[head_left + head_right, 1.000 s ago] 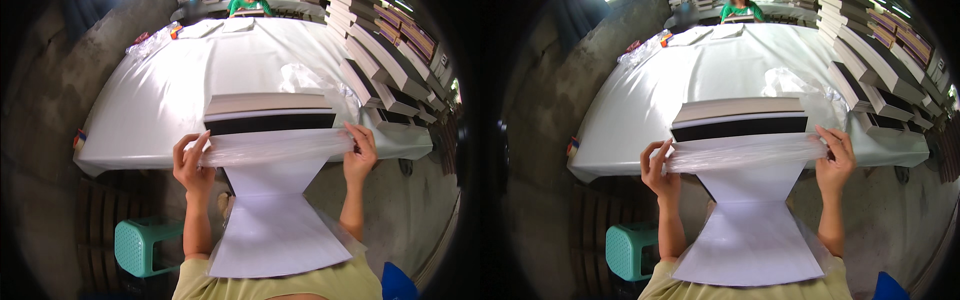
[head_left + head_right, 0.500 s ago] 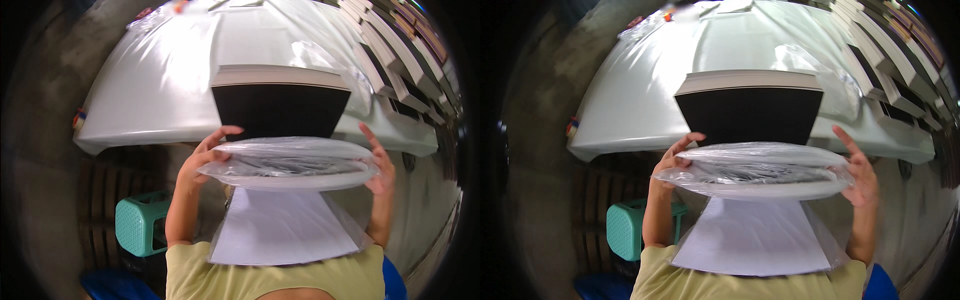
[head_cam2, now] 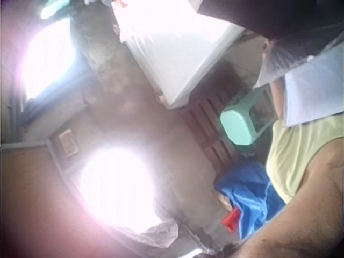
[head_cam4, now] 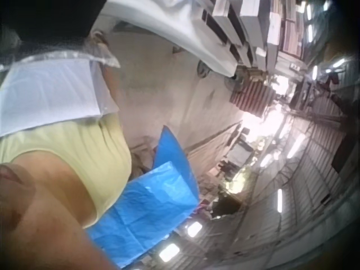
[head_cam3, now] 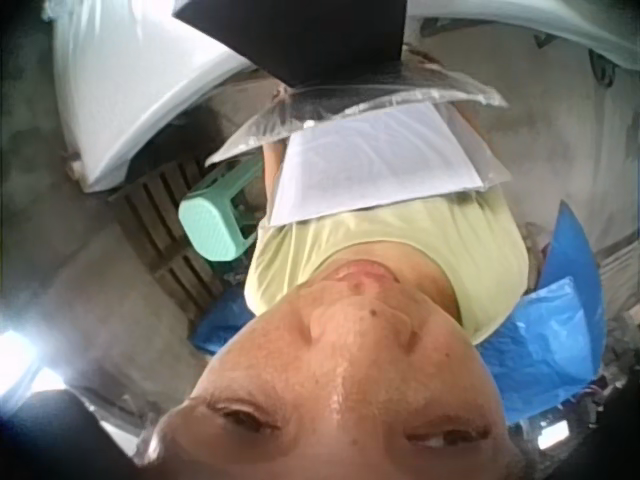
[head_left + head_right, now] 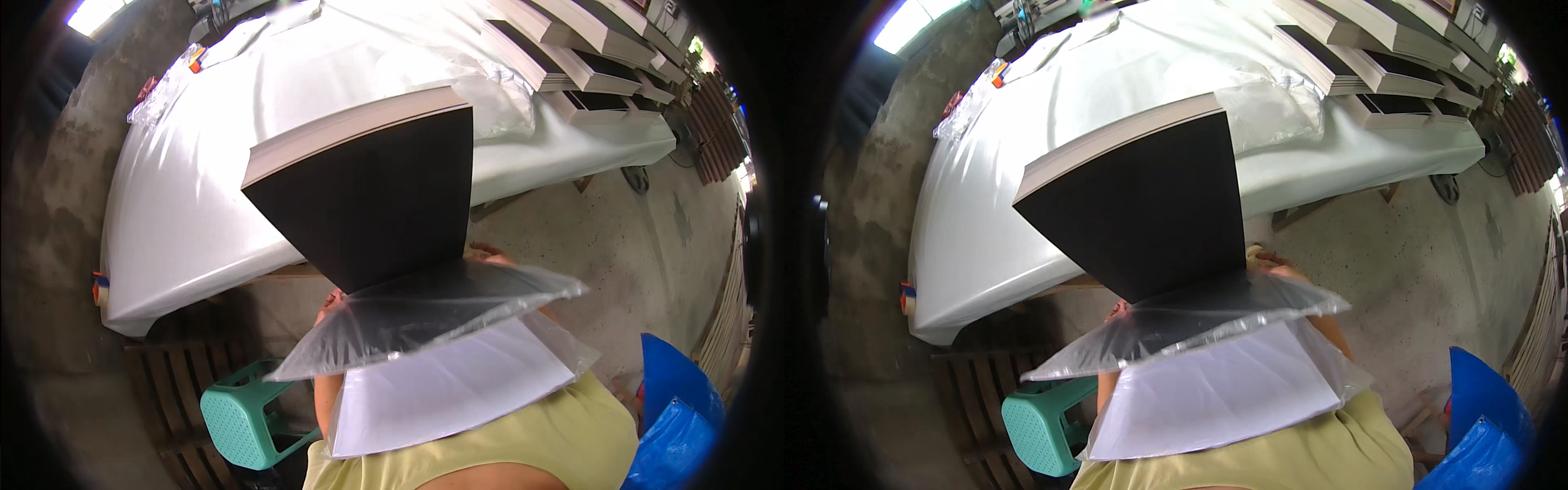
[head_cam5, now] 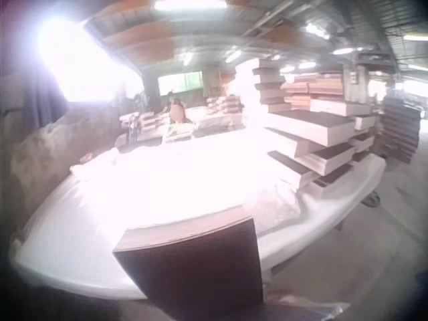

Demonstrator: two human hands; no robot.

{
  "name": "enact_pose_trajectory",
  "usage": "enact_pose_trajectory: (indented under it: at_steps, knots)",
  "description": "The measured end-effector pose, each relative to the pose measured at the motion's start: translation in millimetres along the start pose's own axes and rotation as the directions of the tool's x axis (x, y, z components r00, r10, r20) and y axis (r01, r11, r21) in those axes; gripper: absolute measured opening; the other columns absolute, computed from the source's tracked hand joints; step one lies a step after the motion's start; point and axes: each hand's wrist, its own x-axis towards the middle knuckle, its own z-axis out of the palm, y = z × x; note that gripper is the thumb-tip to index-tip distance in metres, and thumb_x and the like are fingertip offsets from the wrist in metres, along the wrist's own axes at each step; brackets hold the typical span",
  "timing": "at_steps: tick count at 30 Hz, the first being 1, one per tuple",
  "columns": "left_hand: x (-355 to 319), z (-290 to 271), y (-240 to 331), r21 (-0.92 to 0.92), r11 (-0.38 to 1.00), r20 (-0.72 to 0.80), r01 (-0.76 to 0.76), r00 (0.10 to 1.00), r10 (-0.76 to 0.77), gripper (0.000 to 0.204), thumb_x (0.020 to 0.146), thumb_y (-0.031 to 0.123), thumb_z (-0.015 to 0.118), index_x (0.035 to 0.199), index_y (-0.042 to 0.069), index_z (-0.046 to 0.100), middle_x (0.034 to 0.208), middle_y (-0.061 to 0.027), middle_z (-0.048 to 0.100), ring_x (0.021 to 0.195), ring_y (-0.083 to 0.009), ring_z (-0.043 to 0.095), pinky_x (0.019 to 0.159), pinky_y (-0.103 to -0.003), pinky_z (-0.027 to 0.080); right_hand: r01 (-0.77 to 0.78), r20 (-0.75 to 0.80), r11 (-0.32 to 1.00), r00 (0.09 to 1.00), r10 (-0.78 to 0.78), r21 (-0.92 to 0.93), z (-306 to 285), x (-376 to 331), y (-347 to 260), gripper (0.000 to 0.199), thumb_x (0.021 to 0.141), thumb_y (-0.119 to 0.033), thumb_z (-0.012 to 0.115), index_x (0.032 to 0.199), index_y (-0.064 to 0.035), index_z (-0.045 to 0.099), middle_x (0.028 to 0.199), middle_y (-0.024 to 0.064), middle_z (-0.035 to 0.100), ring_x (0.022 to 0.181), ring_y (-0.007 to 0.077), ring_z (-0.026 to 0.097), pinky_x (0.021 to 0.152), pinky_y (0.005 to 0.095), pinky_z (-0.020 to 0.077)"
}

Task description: The person picks up a book from a stack, places it on a table, and repeatedly attempts to slide a clear plastic sleeve over the cover.

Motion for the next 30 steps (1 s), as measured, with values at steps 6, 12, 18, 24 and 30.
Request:
enact_pose_trajectory:
  at_steps: [6, 12, 18, 24, 30]
  knots:
    - [18, -45, -29, -0.005, 0.998, -0.312, -0.069, 0.948, 0.064, 0.027, 0.079, 0.02, 0.059, 0.101, 0.005, 0.053, 0.08, -0.0047, 0.056, 0.075, -0.0129, 0.055, 0.07, -0.026, 0.044, -0.309, -0.515, 0.894, 0.851, 0.107, -0.324, 53, 26, -49, 0.026, 0.076, -0.003, 0.057, 0.102, 0.0002, 0.057, 0.09, 0.0093, 0.06, 0.081, 0.0169, 0.056, 0.074, 0.0274, 0.0442]
    - [15, -94, -16, 0.18, 0.983, -0.666, -0.044, 0.73, 0.154, 0.023, 0.076, 0.025, 0.06, 0.089, 0.007, 0.055, 0.076, -0.003, 0.052, 0.069, -0.0124, 0.05, 0.065, -0.026, 0.042, 0.038, -0.205, 0.953, 0.973, -0.104, -0.302, 53, 22, -204, 0.021, 0.076, -0.009, 0.062, 0.095, -0.0008, 0.06, 0.084, 0.0026, 0.06, 0.077, 0.0081, 0.054, 0.07, 0.0222, 0.043]
    - [-7, -107, 7, 0.197, 0.972, -0.689, -0.126, 0.688, 0.229, 0.013, 0.075, 0.022, 0.062, 0.077, 0.014, 0.052, 0.066, 0.0034, 0.047, 0.058, -0.0098, 0.043, 0.052, -0.026, 0.032, -0.063, -0.558, 0.674, 0.619, -0.552, -0.736, -19, 105, -282, 0.035, 0.077, -0.028, 0.064, 0.106, -0.008, 0.059, 0.088, 0.0057, 0.061, 0.082, 0.0149, 0.057, 0.076, 0.0296, 0.0421]
    - [-25, -112, 15, 0.468, 0.873, -0.674, -0.138, 0.583, 0.453, 0.01, 0.076, 0.018, 0.061, 0.08, 0.011, 0.054, 0.071, 0.0038, 0.051, 0.061, -0.0083, 0.047, 0.054, -0.024, 0.036, -0.562, -0.651, 0.37, 0.461, -0.603, -0.74, -7, 166, -287, 0.028, 0.071, -0.032, 0.067, 0.093, -0.015, 0.06, 0.089, 0.0037, 0.062, 0.086, 0.0253, 0.057, 0.082, 0.0484, 0.0345]
    - [-32, -84, 24, 0.626, 0.779, -0.654, 0.042, 0.572, 0.495, 0.021, 0.075, 0.014, 0.064, 0.093, 0.006, 0.057, 0.072, 0.0008, 0.053, 0.06, -0.0093, 0.05, 0.048, -0.023, 0.038, -0.462, -0.533, 0.319, 0.467, -0.706, -0.828, -24, 178, -290, 0.017, 0.07, -0.022, 0.066, 0.082, -0.0139, 0.058, 0.083, 0.0016, 0.062, 0.082, 0.0225, 0.057, 0.078, 0.0418, 0.0363]
